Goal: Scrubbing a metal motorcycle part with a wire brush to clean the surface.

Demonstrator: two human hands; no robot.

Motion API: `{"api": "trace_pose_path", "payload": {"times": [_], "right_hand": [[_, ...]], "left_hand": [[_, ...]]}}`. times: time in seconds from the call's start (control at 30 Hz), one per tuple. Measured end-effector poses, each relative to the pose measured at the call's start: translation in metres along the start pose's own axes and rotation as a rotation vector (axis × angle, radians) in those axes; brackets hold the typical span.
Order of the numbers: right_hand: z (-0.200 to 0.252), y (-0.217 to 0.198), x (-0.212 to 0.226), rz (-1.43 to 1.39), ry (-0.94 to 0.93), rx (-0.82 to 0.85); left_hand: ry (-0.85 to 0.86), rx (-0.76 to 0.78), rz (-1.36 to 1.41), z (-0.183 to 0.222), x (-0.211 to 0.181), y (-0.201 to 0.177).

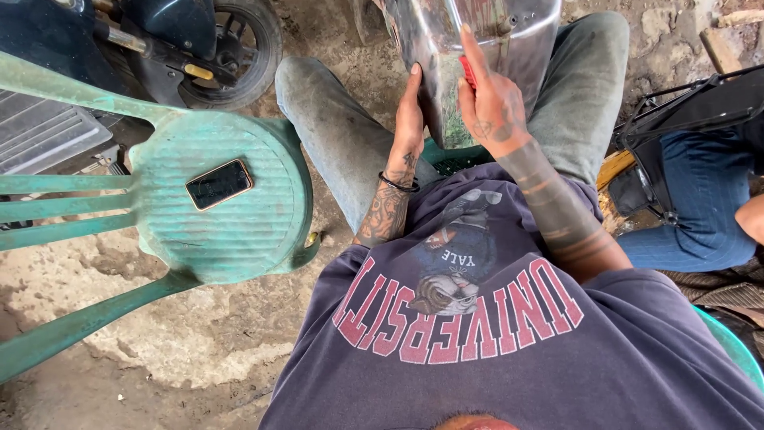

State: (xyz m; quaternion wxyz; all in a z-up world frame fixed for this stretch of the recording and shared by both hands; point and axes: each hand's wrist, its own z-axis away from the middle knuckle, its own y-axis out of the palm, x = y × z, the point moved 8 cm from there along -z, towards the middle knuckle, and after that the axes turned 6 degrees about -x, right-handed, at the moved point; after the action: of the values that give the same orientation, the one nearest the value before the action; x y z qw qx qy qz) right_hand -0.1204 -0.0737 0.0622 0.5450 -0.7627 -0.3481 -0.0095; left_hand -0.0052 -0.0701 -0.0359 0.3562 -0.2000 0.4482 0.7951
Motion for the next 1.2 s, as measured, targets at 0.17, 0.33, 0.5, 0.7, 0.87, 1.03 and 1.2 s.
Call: {"api": "trace_pose_path", "payload": {"times": [0.17, 0.33, 0.5, 0.7, 0.87, 1.03, 1.2], "right_hand": [[-0.014, 0.003, 0.001, 0.014, 0.041, 0.026], [0.013, -0.013, 0.007, 0.004, 0.008, 0.005], [-0.013, 0.005, 0.003, 0.040, -0.002, 0.014], [0.005, -0.003, 0.003, 0.030, -0.006, -0.005], [0.008, -0.003, 0.002, 0.017, -0.001, 0.003], [-0.022, 0.005, 0.004, 0.035, 0.027, 0.003], [0.011, -0.005, 0.005, 0.019, -0.005, 0.010]], "left_hand": [[0.029, 0.019, 0.066, -0.005, 0.000, 0.001], [-0.022, -0.024, 0.008, 0.002, -0.004, 0.002], [-0.003, 0.006, 0.025, -0.003, -0.001, 0.000], [-0.048, -0.046, 0.035, -0.004, 0.002, -0.001], [0.008, -0.004, -0.018, -0.006, 0.004, -0.003], [0.015, 0.000, 0.060, -0.008, 0.003, -0.002], [-0.004, -0.026, 0.014, -0.008, 0.003, -0.003]]}}
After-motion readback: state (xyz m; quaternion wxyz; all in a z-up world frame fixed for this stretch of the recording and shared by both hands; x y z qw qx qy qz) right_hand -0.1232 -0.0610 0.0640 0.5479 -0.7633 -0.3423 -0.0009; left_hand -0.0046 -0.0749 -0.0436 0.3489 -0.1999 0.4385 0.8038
